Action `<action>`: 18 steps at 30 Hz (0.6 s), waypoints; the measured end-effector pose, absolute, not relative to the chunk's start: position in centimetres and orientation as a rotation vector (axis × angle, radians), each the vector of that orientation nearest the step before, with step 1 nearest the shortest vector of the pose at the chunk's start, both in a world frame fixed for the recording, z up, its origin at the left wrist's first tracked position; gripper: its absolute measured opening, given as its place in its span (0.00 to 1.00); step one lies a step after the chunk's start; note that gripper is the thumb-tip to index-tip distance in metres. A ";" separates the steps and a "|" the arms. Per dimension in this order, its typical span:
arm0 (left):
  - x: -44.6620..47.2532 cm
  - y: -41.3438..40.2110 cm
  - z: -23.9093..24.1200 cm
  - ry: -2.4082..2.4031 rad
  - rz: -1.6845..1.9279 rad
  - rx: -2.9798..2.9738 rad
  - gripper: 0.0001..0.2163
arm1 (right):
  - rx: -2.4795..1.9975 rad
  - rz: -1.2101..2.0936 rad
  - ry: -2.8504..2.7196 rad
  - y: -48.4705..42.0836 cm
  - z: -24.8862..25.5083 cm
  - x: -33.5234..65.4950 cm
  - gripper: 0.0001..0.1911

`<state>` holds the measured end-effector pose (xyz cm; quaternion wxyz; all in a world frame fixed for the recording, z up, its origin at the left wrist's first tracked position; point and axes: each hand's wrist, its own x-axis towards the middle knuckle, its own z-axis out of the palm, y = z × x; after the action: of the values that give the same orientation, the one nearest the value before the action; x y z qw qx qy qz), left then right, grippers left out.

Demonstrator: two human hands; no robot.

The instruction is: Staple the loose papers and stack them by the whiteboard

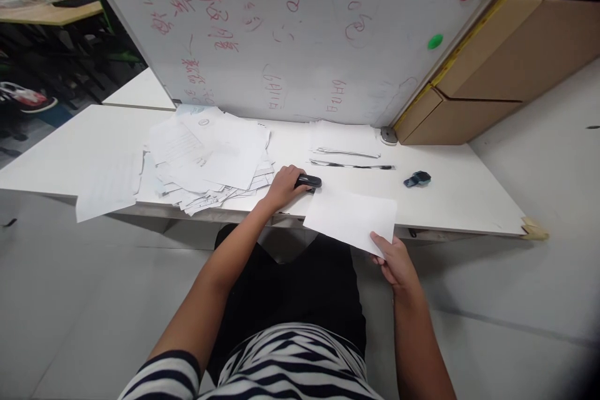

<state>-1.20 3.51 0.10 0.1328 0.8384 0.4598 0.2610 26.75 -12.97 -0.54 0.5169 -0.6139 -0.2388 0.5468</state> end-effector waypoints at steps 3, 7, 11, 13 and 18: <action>-1.1 3.6 0.0 1.340 0.759 2.436 0.14 | -1.480 1.346 -0.567 -13.3 -0.4 26.7 0.20; -1.1 3.6 -0.2 1.339 0.753 2.425 0.14 | -1.474 1.364 -0.564 -13.6 -0.2 26.6 0.20; -1.2 3.3 -0.1 1.295 0.797 2.351 0.21 | -1.469 1.369 -0.575 -13.7 -0.3 26.3 0.20; -1.3 3.1 -0.1 1.271 0.847 2.294 0.30 | -1.476 1.369 -0.572 -13.6 -0.3 26.0 0.20; -1.4 2.8 -0.2 1.253 0.889 2.214 0.36 | -1.457 1.363 -0.579 -13.2 -0.2 25.5 0.20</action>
<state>-1.43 2.81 -0.18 0.2215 0.8013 0.4533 0.3216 25.46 -13.16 -0.25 0.5070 -0.6045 -0.2403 0.5655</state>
